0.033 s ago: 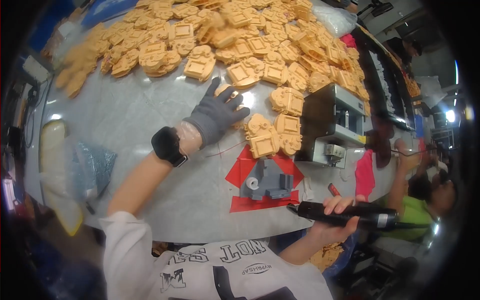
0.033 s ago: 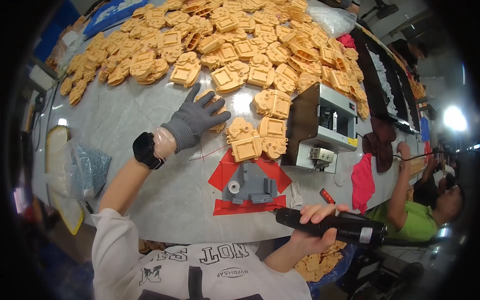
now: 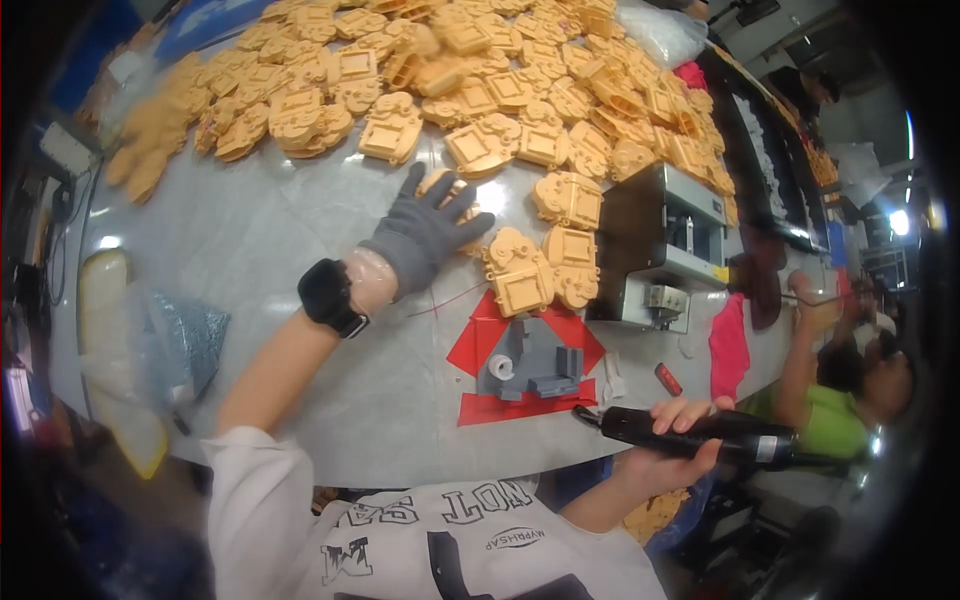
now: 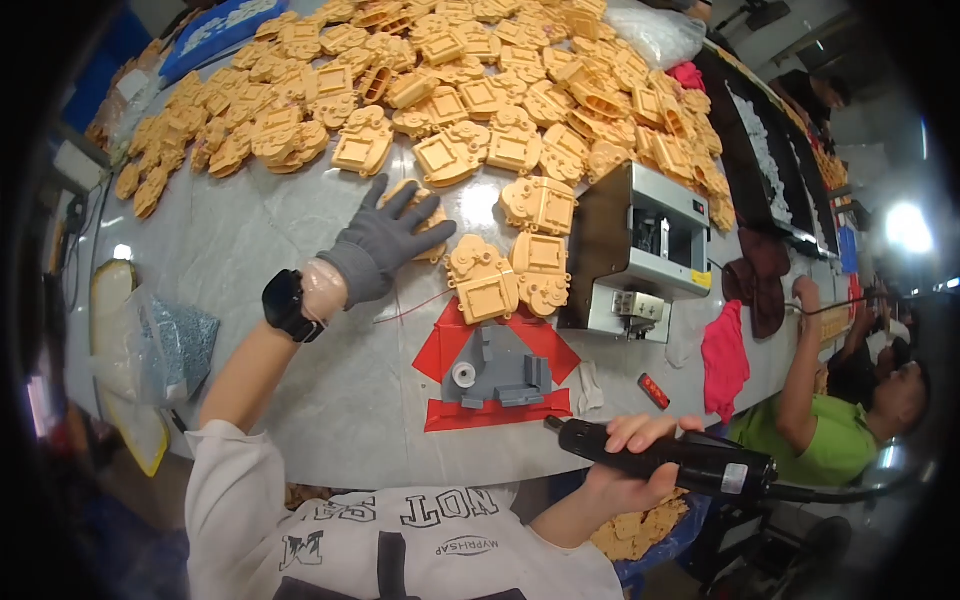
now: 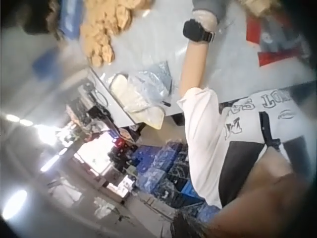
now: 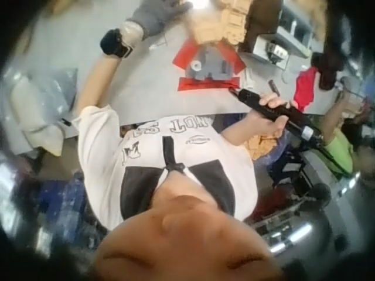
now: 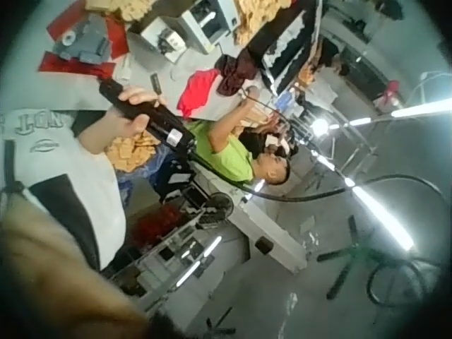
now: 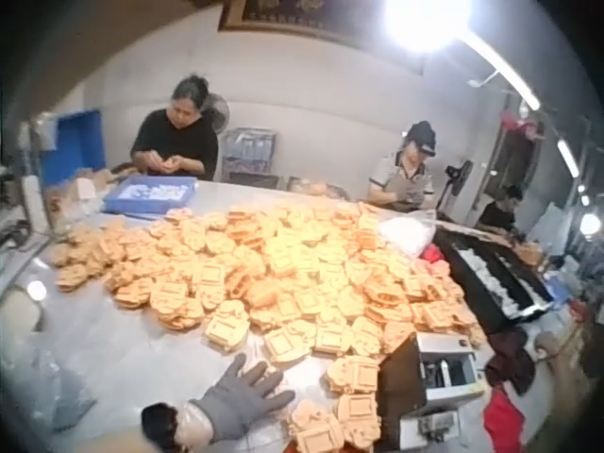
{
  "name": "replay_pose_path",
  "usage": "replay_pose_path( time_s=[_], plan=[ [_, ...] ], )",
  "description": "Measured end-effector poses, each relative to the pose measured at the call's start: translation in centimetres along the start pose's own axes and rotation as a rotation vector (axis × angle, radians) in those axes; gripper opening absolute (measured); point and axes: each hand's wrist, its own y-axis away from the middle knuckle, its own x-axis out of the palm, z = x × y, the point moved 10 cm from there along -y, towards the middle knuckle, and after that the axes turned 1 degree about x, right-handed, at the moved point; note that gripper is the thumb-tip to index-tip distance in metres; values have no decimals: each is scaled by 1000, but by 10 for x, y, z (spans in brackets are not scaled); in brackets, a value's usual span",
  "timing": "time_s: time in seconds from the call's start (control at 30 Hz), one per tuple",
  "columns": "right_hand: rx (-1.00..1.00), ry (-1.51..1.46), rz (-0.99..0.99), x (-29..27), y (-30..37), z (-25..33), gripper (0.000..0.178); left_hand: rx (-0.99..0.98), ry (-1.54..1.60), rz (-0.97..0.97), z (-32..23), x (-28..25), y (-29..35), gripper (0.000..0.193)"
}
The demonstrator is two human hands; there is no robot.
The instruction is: The person assembles plastic toy casings by placing them into a fixture and driving screws into them with an electric screwdriver.
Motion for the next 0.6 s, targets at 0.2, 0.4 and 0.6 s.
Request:
replay_pose_path(
  time_s=[0.2, 0.4, 0.6],
  plan=[
    [41, 86, -329, -67, 13, 14, 42, -199, 242, 139, 6, -17, 19, 55],
    [139, 88, -283, -54, 5, -18, 43, -338, 394, -153, -13, -9, 63, 62],
    [171, 116, -250, -56, 5, -25, 45, -296, 797, -207, -56, -18, 102, 73]
  ],
)
